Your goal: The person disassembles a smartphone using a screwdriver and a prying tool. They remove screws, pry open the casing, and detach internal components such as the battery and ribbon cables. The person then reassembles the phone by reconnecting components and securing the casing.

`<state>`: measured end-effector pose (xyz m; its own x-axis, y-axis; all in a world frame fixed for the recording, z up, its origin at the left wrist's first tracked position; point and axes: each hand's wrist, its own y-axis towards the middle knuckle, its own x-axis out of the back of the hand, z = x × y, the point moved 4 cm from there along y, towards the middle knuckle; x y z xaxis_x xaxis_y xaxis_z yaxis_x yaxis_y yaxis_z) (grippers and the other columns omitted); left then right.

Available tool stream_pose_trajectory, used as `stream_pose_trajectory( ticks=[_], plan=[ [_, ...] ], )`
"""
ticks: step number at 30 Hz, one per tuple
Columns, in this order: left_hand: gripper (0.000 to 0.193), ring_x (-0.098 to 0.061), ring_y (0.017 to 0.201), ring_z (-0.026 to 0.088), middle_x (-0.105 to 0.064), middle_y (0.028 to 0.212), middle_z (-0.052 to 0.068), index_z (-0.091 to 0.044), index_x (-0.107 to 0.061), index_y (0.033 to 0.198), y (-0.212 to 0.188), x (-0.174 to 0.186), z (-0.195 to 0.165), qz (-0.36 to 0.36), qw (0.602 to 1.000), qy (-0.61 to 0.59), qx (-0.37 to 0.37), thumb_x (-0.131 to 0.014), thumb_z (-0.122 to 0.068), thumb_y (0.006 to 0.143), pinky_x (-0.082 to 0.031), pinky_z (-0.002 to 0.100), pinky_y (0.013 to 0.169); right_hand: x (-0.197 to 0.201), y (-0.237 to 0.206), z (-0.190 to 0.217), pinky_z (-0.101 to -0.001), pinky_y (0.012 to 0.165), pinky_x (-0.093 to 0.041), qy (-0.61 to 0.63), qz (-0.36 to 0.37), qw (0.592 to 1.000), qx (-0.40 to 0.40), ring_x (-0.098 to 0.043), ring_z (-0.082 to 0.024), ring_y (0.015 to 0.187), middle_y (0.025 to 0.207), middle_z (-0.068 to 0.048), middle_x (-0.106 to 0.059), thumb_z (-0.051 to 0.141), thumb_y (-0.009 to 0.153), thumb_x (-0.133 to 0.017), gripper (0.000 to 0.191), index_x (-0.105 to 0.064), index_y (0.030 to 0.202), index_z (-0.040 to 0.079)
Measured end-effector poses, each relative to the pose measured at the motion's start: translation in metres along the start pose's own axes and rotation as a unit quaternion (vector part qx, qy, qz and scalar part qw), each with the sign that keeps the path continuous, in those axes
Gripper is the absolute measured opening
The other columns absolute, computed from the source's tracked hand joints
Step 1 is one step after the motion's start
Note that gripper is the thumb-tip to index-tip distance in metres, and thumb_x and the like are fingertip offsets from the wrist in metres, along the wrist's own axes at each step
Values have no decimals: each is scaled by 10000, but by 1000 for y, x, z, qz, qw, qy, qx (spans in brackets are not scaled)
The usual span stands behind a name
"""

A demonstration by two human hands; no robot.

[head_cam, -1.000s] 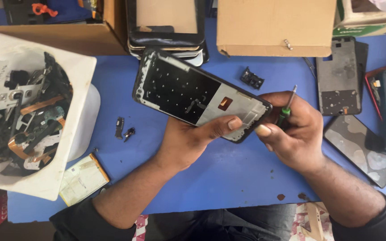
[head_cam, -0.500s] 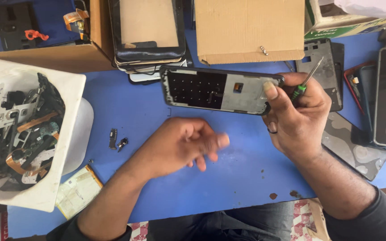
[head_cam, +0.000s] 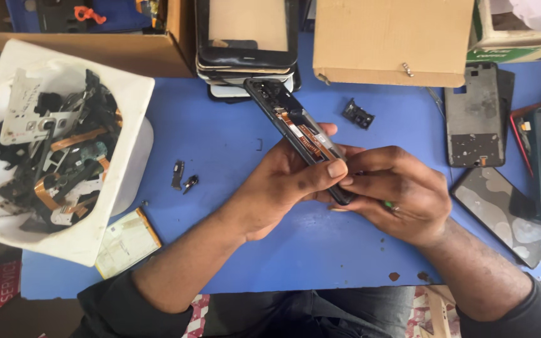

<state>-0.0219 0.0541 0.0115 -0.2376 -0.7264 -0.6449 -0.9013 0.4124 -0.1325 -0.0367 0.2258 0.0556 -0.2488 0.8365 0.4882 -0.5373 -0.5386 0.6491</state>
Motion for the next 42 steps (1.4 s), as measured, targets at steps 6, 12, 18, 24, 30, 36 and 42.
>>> stream_pose_trajectory(
  ticks=[6,12,18,24,30,36,42],
  plan=[
    [837,-655,1187,283,-682,1288,236,12,-421,1529,-5,10,-5,6,998,-41,-40,-816,-420,931,-520,440,1008,6,-6,-9,-202,613,-513,106,-78,986,-105,-614,-62,738,1200,-121,-559,371,1074,-505,461,-591,1305,-18],
    [803,-689,1200,388,-682,1261,245,-52,-456,1472,-8,0,-8,126,977,-158,-72,-870,-460,918,-579,513,1051,9,-16,-19,-228,604,-511,221,-94,945,-220,-584,-120,747,1095,-122,-610,277,1163,-488,432,-472,1511,22],
    [833,-668,1235,352,-640,1342,252,-82,-453,1489,-9,2,-13,122,974,-141,-133,-930,-384,876,-592,499,1090,6,-31,-27,-214,532,-551,137,-80,964,-212,-657,-114,673,1048,-171,-703,80,1085,-576,455,-450,1522,100],
    [774,-643,1285,295,-592,1388,236,-80,-471,1478,-11,12,-22,56,975,-106,-188,-928,-339,911,-572,453,1113,8,-26,-23,-244,591,-598,120,-71,979,-147,-657,-96,699,1014,-156,-691,-10,1067,-530,385,-502,1438,89],
    [790,-664,1231,274,-600,1342,231,-75,-480,1478,-6,24,-17,34,973,-117,-196,-918,-400,907,-608,435,1048,3,-10,-11,-325,693,-644,-1,-8,999,-47,-771,-282,862,937,-206,-707,-88,916,-693,190,-635,1092,-48],
    [860,-670,1189,285,-586,1280,234,-72,-473,1456,-4,29,-9,16,977,-109,-185,-916,-480,842,-620,449,1014,2,-11,-20,-319,615,-625,-21,-30,999,5,-766,-266,774,872,-226,-695,-113,861,-710,128,-645,959,-62],
    [915,-630,1231,335,-582,1319,295,-51,-469,1443,-4,24,-13,42,977,-103,-181,-883,-570,813,-563,460,1076,13,-42,-29,-289,514,-515,16,-92,992,-80,-631,-200,607,748,-135,-646,-49,971,-601,238,-594,1208,-65]
  ],
)
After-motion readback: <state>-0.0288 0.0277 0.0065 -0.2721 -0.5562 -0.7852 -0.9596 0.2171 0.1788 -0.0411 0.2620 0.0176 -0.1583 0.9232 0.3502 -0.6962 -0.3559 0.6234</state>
